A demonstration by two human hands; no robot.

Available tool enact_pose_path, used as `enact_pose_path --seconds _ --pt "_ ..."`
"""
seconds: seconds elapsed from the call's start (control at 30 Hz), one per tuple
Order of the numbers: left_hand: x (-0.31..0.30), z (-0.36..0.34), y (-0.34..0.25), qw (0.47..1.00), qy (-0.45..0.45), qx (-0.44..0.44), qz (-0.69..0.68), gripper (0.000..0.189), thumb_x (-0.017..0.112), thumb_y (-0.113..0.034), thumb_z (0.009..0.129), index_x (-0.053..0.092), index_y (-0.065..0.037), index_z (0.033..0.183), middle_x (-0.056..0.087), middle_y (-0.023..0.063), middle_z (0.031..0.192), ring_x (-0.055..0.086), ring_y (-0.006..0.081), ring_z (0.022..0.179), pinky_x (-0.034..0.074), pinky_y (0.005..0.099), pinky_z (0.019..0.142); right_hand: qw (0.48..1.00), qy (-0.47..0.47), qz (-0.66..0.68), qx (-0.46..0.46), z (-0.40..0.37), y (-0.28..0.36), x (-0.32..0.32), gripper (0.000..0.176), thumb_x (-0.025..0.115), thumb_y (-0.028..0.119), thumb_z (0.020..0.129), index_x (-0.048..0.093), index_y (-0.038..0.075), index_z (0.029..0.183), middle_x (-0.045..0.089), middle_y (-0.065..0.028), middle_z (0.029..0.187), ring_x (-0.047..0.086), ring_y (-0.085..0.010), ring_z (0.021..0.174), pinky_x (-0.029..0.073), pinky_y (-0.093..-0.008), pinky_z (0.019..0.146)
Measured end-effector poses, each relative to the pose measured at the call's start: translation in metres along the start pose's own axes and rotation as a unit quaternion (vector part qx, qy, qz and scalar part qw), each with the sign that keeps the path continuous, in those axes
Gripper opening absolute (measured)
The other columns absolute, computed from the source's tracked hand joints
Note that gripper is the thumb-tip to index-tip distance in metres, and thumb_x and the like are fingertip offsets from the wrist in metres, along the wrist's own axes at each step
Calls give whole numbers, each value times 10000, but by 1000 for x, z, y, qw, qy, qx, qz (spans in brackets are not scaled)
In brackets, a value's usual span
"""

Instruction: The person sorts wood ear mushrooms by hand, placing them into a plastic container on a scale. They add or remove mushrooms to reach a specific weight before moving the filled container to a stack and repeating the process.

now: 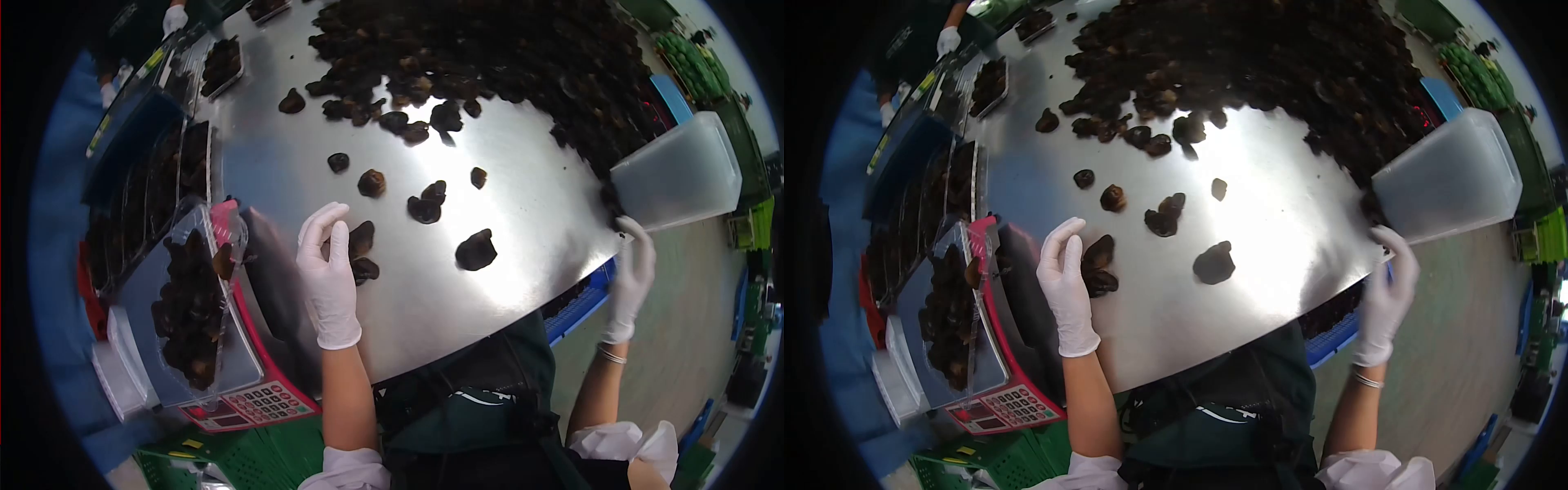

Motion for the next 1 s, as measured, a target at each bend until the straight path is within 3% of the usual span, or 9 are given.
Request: enact_pose_path --seconds 0.07,0.17,0.3,0.37,0.47,0.63,0.77,0.83,1.0 --pt "3 -2 0 1000 13 11 19 174 607 -61 974 700 -21 1116 645 98 1220 617 202 1134 484 328 1000 990 90 -11 -109 -6 28 41 314 667 147 918 657 30 1209 625 -159 1271 531 -322 1260 365 -427 1116" --pt "6 -8 1 998 35 45 11 178 605 -71 976 704 -21 1116 642 103 1232 614 212 1147 484 335 1006 947 232 -117 -189 -19 49 118 663 641 333 917 433 66 1487 324 -315 1543 196 -518 1478 78 -631 1208" --pt "6 -7 6 997 13 78 18 259 592 -88 987 675 -32 1227 590 124 1328 563 231 1244 453 348 1061 906 310 -106 -268 -22 93 175 614 605 362 942 469 36 1444 386 -296 1502 261 -520 1447 207 -634 1179" --pt "3 -5 10 996 9 88 20 315 583 -108 1002 641 -34 1302 555 128 1380 532 235 1287 434 356 1085 874 368 102 -300 -36 113 187 539 610 331 932 533 25 1369 457 -254 1447 346 -495 1407 270 -592 1169" --pt "2 -3 9 998 5 54 -12 348 550 -137 1029 611 -26 1354 526 135 1415 505 240 1320 408 365 1109 877 291 121 -363 -18 133 196 489 616 312 926 570 23 1318 497 -230 1403 437 -470 1330 337 -544 1133" --pt "4 -4 6 998 -3 50 22 317 560 -133 1012 644 -22 1297 551 149 1392 519 264 1306 391 379 1117 964 104 -54 -238 110 96 269 723 642 488 907 431 156 1514 333 -281 1567 228 -543 1447 140 -646 1182" --pt "0 0 9 998 -10 51 47 287 567 -113 992 669 -13 1241 574 151 1363 536 274 1286 386 389 1115 925 229 -82 -292 131 68 284 644 689 500 861 561 182 1407 412 -271 1514 326 -548 1390 255 -615 1161" --pt "0 -1 5 999 -23 33 31 277 578 -118 983 681 -12 1217 578 150 1361 540 266 1277 394 390 1106 882 359 85 -294 107 92 248 454 663 383 905 625 212 1324 448 -255 1489 388 -471 1368 298 -557 1152" --pt "1 -2 -5 999 -43 -2 21 327 523 -148 1029 628 -5 1303 551 122 1402 498 234 1331 380 368 1130 913 307 69 -259 96 89 214 522 607 376 955 544 127 1410 394 -282 1519 341 -452 1416 237 -569 1178"
Point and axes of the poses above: each hand's wrist, its own z-axis towards the middle knuckle, its own x-axis out of the palm, y = z × x, the point moved 1 cm from there along z, towards the middle knuckle
